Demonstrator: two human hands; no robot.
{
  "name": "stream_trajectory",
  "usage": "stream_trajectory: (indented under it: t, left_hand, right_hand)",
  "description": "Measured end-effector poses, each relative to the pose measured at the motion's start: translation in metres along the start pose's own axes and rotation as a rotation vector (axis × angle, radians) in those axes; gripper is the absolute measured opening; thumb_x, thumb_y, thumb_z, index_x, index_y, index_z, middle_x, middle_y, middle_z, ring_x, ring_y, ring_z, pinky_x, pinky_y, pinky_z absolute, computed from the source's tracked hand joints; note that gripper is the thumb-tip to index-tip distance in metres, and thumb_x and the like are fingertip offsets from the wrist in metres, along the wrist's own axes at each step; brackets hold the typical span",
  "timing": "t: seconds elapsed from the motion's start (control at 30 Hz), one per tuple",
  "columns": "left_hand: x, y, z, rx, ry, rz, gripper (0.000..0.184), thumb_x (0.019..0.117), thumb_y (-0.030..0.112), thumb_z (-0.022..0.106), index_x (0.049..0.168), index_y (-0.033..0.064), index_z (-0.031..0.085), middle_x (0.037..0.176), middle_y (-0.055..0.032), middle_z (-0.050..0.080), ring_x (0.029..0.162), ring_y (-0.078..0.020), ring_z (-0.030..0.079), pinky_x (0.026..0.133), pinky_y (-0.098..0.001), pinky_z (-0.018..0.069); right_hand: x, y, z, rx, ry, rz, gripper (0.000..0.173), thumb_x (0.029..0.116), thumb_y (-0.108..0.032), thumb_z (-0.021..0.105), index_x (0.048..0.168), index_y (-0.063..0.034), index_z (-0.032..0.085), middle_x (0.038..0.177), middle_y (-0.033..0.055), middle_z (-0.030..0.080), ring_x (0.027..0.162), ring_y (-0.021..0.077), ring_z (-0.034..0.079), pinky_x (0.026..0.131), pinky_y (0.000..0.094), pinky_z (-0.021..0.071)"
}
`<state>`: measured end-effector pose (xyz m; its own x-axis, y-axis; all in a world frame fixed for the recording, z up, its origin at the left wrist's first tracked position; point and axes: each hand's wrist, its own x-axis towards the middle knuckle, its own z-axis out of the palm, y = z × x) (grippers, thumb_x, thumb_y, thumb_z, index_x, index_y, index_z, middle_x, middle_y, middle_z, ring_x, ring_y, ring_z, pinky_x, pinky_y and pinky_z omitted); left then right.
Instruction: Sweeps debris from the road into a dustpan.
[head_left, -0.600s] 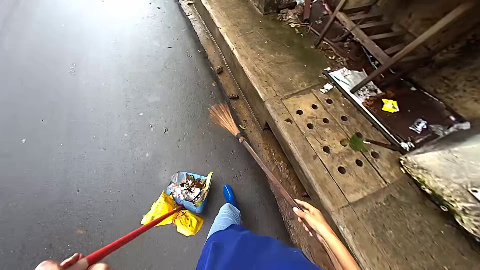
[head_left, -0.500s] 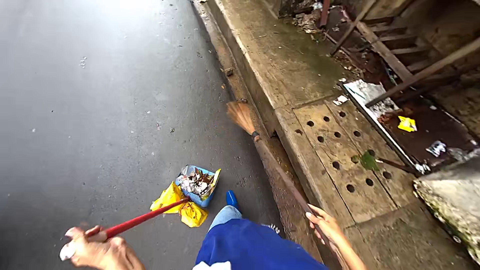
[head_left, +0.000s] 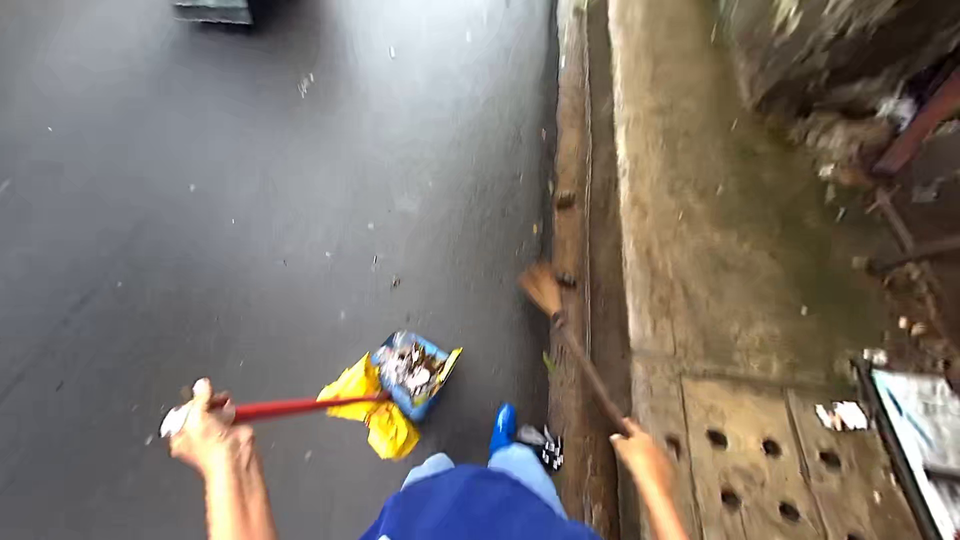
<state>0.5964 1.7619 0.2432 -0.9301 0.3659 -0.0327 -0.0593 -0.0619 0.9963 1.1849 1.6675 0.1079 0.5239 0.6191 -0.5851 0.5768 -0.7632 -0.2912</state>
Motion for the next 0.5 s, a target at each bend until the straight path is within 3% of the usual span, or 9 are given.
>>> stream_trajectory:
  t: [0.1, 0.2, 0.3, 0.37, 0.43, 0.5]
  left_hand:
    - [-0.001, 0.007, 0.033, -0.023, 0.088, 0.041, 0.01, 0.1038, 0.014, 0.057, 0.102, 0.0112, 0.047, 0.07, 0.0094, 0.049, 0.054, 0.0021, 0.047, 0.053, -0.0159, 0.0429]
    - [0.007, -0.001, 0.072, -0.057, 0.196, 0.064, 0.011, 0.105, 0.016, 0.056, 0.097, 0.0127, 0.049, 0.068, 0.0104, 0.048, 0.053, 0.0035, 0.044, 0.052, -0.0147, 0.0388]
    - [0.018, -0.015, 0.111, -0.051, 0.241, 0.077, 0.008, 0.1041, 0.014, 0.057, 0.099, 0.0115, 0.051, 0.071, 0.011, 0.049, 0.057, 0.0047, 0.045, 0.054, -0.0144, 0.0391]
    - [0.025, -0.024, 0.136, -0.058, 0.254, 0.072, 0.016, 0.1027, 0.012, 0.059, 0.114, 0.003, 0.051, 0.083, 0.0066, 0.053, 0.066, 0.0033, 0.051, 0.061, -0.0154, 0.0445]
    - [0.035, -0.031, 0.153, -0.011, 0.283, 0.045, 0.023, 0.1022, 0.011, 0.059, 0.119, -0.0018, 0.05, 0.09, 0.0023, 0.053, 0.072, 0.0008, 0.052, 0.066, -0.0172, 0.0471]
    - [0.056, -0.051, 0.165, 0.045, 0.286, 0.007, 0.017, 0.1022, 0.013, 0.06, 0.111, 0.0022, 0.05, 0.088, 0.0032, 0.053, 0.07, 0.0007, 0.051, 0.064, -0.0175, 0.046]
  right_hand:
    - [0.08, -0.082, 0.0, -0.149, -0.285, -0.024, 0.048, 0.1006, -0.023, 0.063, 0.148, -0.0188, 0.058, 0.139, 0.0217, 0.064, 0.13, 0.0431, 0.059, 0.106, 0.065, 0.0445]
    - [0.135, -0.162, -0.042, -0.149, -0.408, -0.188, 0.048, 0.1027, -0.023, 0.064, 0.15, -0.0182, 0.057, 0.137, 0.0209, 0.064, 0.121, 0.0395, 0.063, 0.102, 0.06, 0.0477]
    - [0.174, -0.267, -0.094, -0.285, -0.352, -0.384, 0.047, 0.103, -0.025, 0.062, 0.15, -0.0181, 0.057, 0.139, 0.0208, 0.064, 0.128, 0.0423, 0.061, 0.107, 0.0655, 0.0442]
    - [0.193, -0.338, -0.119, -0.396, -0.257, -0.467, 0.048, 0.1036, -0.025, 0.059, 0.151, -0.0172, 0.055, 0.138, 0.0238, 0.063, 0.127, 0.0469, 0.06, 0.104, 0.0697, 0.0436]
    - [0.203, -0.396, -0.114, -0.506, -0.174, -0.472, 0.05, 0.1048, -0.023, 0.056, 0.155, -0.0175, 0.05, 0.139, 0.0258, 0.062, 0.127, 0.0487, 0.06, 0.103, 0.0698, 0.0445]
    - [0.21, -0.438, -0.082, -0.642, -0.106, -0.45, 0.053, 0.1055, -0.021, 0.052, 0.158, -0.0192, 0.045, 0.141, 0.0244, 0.061, 0.127, 0.0465, 0.06, 0.102, 0.0662, 0.0454]
